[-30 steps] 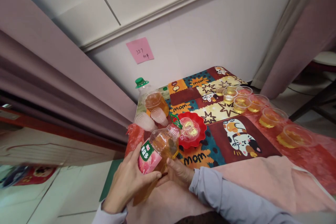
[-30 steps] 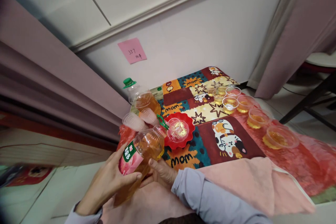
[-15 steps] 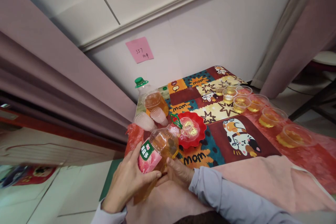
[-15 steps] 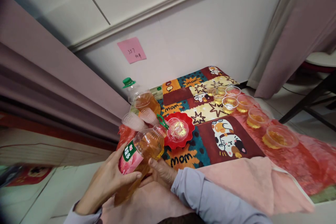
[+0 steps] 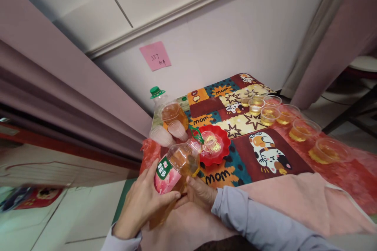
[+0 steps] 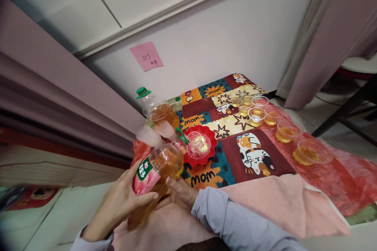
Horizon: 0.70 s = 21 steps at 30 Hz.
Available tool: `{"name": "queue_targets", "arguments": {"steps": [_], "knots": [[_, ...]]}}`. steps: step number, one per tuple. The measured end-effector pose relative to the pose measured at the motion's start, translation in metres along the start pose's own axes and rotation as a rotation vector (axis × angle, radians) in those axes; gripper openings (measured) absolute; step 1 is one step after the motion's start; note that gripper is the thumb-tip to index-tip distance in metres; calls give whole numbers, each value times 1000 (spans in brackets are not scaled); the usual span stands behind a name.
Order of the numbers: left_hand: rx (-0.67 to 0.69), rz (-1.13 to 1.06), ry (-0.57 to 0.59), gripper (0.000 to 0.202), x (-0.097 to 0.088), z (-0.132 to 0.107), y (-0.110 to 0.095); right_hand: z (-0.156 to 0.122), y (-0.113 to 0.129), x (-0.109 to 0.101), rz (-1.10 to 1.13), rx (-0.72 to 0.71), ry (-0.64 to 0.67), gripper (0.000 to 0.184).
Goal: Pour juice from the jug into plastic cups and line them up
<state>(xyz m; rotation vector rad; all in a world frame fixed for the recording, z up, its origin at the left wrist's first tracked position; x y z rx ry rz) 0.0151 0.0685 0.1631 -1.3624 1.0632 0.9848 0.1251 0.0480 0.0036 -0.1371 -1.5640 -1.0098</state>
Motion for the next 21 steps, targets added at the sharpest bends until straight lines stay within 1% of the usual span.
{"name": "queue_targets", "arguments": {"steps": [9, 17, 21], "knots": [[-32, 25, 37, 110, 1, 1, -2, 1, 1, 2, 17, -13, 6, 100], [-50, 25, 60, 105, 0, 2, -9, 1, 1, 0, 15, -11, 15, 101], [-64, 19, 69, 110, 0, 2, -10, 1, 1, 0, 23, -11, 18, 100]]}}
Point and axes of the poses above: each hand's wrist, its own z-axis towards the middle knuckle, its own x-axis out of the palm, y = z × x, the point moved 8 cm from there along z, towards the middle knuckle, and after that the axes turned 2 degrees about x, right-handed, at the moved point
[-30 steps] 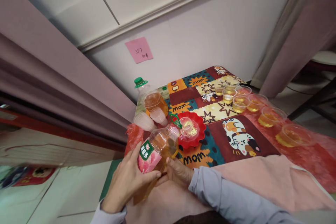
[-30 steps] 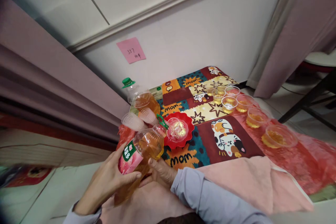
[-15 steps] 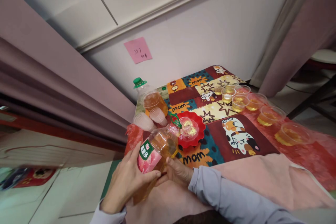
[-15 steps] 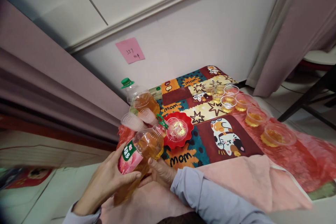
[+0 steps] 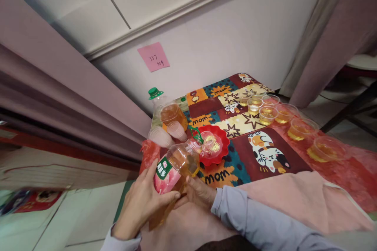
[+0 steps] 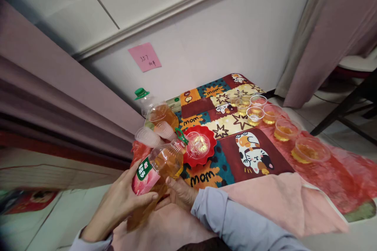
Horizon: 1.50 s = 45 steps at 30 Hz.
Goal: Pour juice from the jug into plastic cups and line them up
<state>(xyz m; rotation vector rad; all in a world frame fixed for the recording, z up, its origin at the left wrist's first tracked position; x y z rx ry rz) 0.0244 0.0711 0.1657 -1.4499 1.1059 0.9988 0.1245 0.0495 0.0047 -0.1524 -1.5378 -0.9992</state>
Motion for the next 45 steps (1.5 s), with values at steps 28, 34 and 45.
{"name": "queue_targets", "arguments": {"steps": [28, 34, 45], "knots": [[76, -10, -29, 106, -6, 2, -3, 1, 0, -2, 33, -15, -4, 110], [72, -12, -24, 106, -7, 2, -4, 0, 0, -1, 11, -3, -8, 111], [61, -6, -12, 106, -8, 1, -6, 1, 0, -1, 4, 3, 0, 111]]}}
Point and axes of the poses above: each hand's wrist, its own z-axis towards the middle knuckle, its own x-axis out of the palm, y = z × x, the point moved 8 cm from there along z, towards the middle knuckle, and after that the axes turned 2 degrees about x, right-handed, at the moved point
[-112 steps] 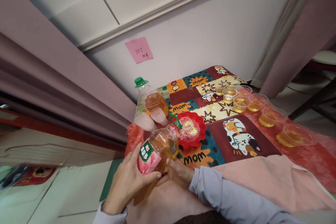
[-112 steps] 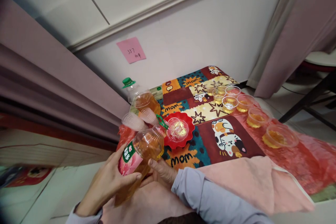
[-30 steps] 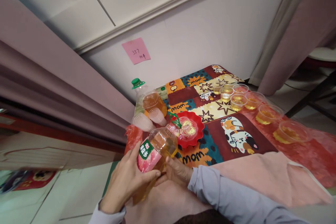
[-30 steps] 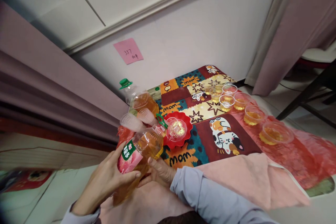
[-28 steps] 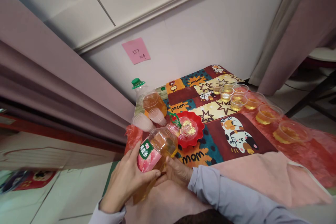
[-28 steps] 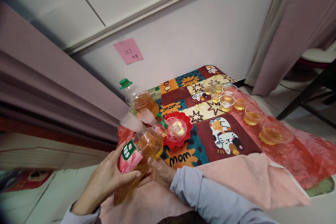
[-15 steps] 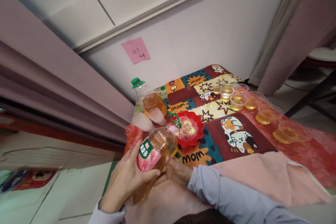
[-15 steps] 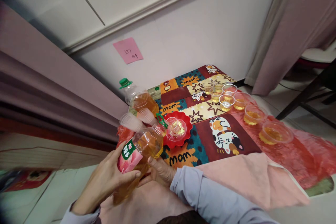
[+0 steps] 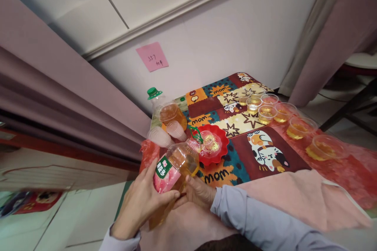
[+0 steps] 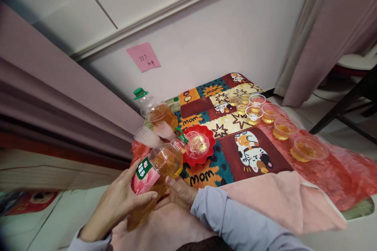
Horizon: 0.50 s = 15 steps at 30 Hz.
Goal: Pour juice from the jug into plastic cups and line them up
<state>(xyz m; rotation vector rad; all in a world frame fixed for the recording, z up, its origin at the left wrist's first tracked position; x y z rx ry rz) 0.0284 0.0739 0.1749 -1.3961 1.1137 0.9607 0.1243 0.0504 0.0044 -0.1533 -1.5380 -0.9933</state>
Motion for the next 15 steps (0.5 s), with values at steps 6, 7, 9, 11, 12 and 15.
{"name": "queue_targets", "arguments": {"steps": [6, 7, 9, 11, 12, 15], "knots": [[-13, -2, 16, 106, 0, 0, -2, 0, 0, 0, 18, 1, -2, 112], [-11, -4, 16, 105, -1, 0, -3, 0, 0, 0, 16, -1, -1, 112], [-5, -8, 12, 104, -1, 0, -3, 1, 1, 0, 8, -2, 2, 112], [-6, -6, 11, 104, 0, 0, -3, 1, 1, 0, 0, 0, -1, 112], [-12, -2, 15, 104, 0, 0, -3, 0, 1, 0, -1, 3, -2, 112], [-41, 12, 38, 107, 2, 0, -2, 0, 1, 1, 12, 18, -6, 112]]}}
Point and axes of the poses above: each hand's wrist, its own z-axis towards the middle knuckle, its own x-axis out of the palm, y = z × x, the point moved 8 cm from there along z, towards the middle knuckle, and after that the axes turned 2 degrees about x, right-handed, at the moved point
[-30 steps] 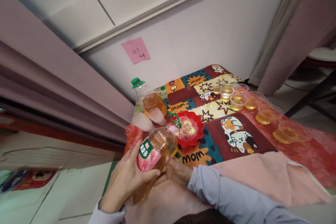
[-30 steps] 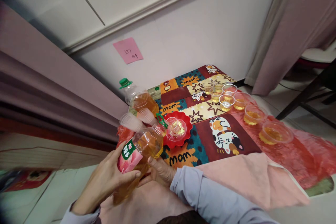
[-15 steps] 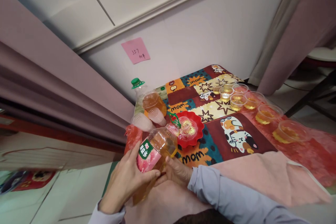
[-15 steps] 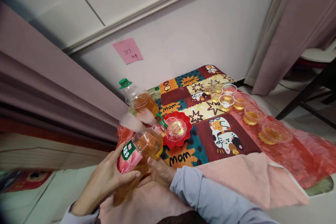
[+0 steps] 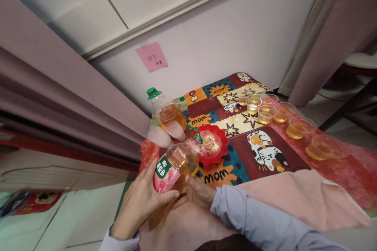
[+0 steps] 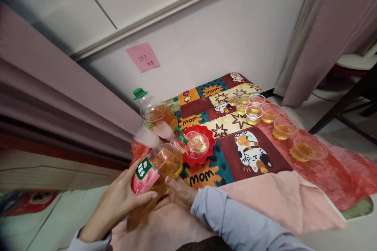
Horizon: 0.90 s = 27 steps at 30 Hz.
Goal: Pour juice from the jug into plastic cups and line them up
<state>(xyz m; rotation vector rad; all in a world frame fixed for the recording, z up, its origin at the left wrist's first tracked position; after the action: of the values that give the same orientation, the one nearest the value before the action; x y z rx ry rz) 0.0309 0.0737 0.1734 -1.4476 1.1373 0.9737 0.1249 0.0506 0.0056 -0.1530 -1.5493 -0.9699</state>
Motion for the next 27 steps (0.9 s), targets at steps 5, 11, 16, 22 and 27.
{"name": "queue_targets", "arguments": {"steps": [5, 11, 16, 22, 27], "knots": [[-8, -2, 29, 108, 1, 0, -3, 0, 2, 0, -9, -16, -7, 112], [-34, -24, 31, 112, -1, 0, -4, 0, 0, -1, -10, -9, 1, 114], [-37, -32, 27, 112, -1, 0, -6, 0, 0, -1, 0, 0, -2, 115], [-26, -20, 25, 112, 1, 1, -3, 0, 0, -1, 4, -12, 4, 111], [-35, -11, 33, 113, 2, 0, -1, 0, 1, 1, -6, -9, 10, 113]]}}
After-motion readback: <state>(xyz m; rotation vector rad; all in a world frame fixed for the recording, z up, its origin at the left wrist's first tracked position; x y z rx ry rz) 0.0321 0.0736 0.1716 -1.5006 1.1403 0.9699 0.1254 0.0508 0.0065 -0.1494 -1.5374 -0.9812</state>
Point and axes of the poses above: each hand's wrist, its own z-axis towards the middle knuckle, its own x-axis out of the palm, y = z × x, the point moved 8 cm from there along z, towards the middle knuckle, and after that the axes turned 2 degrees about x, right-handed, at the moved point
